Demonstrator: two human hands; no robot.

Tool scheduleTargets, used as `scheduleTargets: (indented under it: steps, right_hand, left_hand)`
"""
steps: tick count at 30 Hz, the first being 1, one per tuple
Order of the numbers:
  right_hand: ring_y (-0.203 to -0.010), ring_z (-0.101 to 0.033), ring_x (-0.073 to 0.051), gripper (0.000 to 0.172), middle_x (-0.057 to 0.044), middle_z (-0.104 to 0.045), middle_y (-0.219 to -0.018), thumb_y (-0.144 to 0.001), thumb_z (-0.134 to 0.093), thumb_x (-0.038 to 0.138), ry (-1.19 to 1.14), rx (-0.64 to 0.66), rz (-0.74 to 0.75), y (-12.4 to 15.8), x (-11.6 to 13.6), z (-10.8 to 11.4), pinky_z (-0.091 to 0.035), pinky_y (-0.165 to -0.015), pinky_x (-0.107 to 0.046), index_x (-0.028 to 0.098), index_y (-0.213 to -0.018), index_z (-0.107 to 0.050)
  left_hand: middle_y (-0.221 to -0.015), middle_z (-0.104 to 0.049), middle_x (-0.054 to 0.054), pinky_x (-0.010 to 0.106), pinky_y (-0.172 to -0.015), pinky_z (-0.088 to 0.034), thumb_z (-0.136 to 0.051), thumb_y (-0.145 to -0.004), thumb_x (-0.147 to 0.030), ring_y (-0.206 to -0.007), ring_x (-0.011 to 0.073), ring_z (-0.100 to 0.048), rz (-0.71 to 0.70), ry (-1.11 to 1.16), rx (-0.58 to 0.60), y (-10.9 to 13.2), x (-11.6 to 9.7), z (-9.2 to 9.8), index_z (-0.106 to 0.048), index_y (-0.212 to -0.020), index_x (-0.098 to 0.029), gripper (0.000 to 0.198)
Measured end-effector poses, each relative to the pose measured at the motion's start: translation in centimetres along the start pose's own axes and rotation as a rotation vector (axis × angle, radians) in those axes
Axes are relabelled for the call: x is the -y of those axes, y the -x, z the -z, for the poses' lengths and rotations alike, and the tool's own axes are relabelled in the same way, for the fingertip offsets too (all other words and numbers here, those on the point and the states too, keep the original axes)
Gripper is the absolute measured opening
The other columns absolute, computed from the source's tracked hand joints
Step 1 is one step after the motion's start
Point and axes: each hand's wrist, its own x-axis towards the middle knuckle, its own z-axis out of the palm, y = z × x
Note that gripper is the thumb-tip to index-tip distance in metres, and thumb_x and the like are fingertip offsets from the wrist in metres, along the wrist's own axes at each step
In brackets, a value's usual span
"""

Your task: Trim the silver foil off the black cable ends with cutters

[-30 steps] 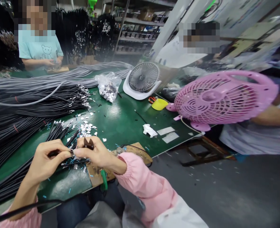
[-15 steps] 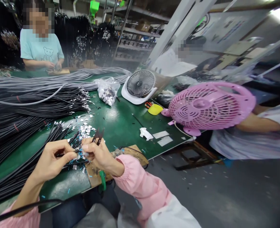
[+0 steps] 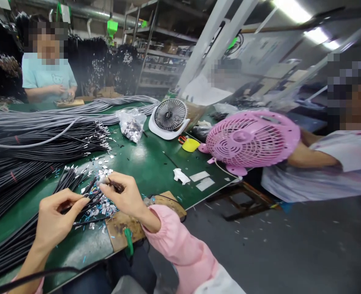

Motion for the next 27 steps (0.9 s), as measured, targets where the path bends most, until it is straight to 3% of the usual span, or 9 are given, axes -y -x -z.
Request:
scheduleTargets:
  steps: [6,11,16,21,27]
  right_hand:
    - [-0.054,-0.045,-0.010,0.010,0.001,-0.057,-0.060,-0.073,-0.068,0.022,-0.111,0.048,-0.027,0.4,0.7,-0.1,-0.040,-0.052,-0.023,0.017,-0.064,-0.069]
    - [-0.050,-0.039,-0.008,0.017,0.002,-0.050,-0.055,-0.071,-0.065,0.025,-0.126,-0.117,-0.023,0.4,0.8,-0.1,-0.034,-0.050,-0.023,0.017,-0.057,-0.062]
    - [-0.048,-0.032,-0.007,0.022,0.005,-0.040,-0.049,-0.070,-0.062,0.028,-0.160,0.013,-0.154,0.5,0.8,-0.3,-0.026,-0.046,-0.022,0.017,-0.053,-0.054]
    - [-0.049,-0.033,-0.006,0.016,0.006,-0.040,-0.050,-0.069,-0.061,0.024,-0.155,-0.001,-0.184,0.4,0.7,-0.4,-0.027,-0.047,-0.021,0.016,-0.056,-0.055]
    - [-0.050,-0.037,-0.007,0.015,0.005,-0.042,-0.050,-0.068,-0.061,0.019,-0.099,-0.041,-0.115,0.5,0.8,-0.4,-0.029,-0.049,-0.021,0.017,-0.054,-0.055]
  left_hand:
    - [-0.049,-0.064,-0.004,0.020,-0.040,-0.040,-0.072,-0.073,-0.034,-0.041,0.0096,-0.053,-0.041,-0.044,-0.010,0.3,-0.2,-0.2,-0.071,-0.057,-0.023,0.019]
    - [-0.052,-0.064,-0.005,0.020,-0.044,-0.040,-0.071,-0.077,-0.030,-0.044,0.0085,-0.053,-0.111,-0.104,-0.057,0.7,-0.1,-0.4,-0.072,-0.061,-0.024,0.017]
    - [-0.058,-0.067,-0.005,0.020,-0.049,-0.042,-0.072,-0.079,-0.027,-0.048,0.0079,-0.056,-0.193,-0.165,-0.080,1.0,0.1,-0.7,-0.072,-0.066,-0.024,0.014]
    - [-0.057,-0.066,-0.007,0.020,-0.047,-0.040,-0.071,-0.080,-0.025,-0.045,0.0066,-0.053,-0.246,-0.197,-0.078,1.1,0.2,-0.8,-0.070,-0.067,-0.024,0.014]
    - [-0.054,-0.063,-0.008,0.019,-0.045,-0.039,-0.071,-0.080,-0.024,-0.044,0.0058,-0.051,-0.263,-0.211,-0.102,1.0,0.2,-1.0,-0.069,-0.065,-0.023,0.015]
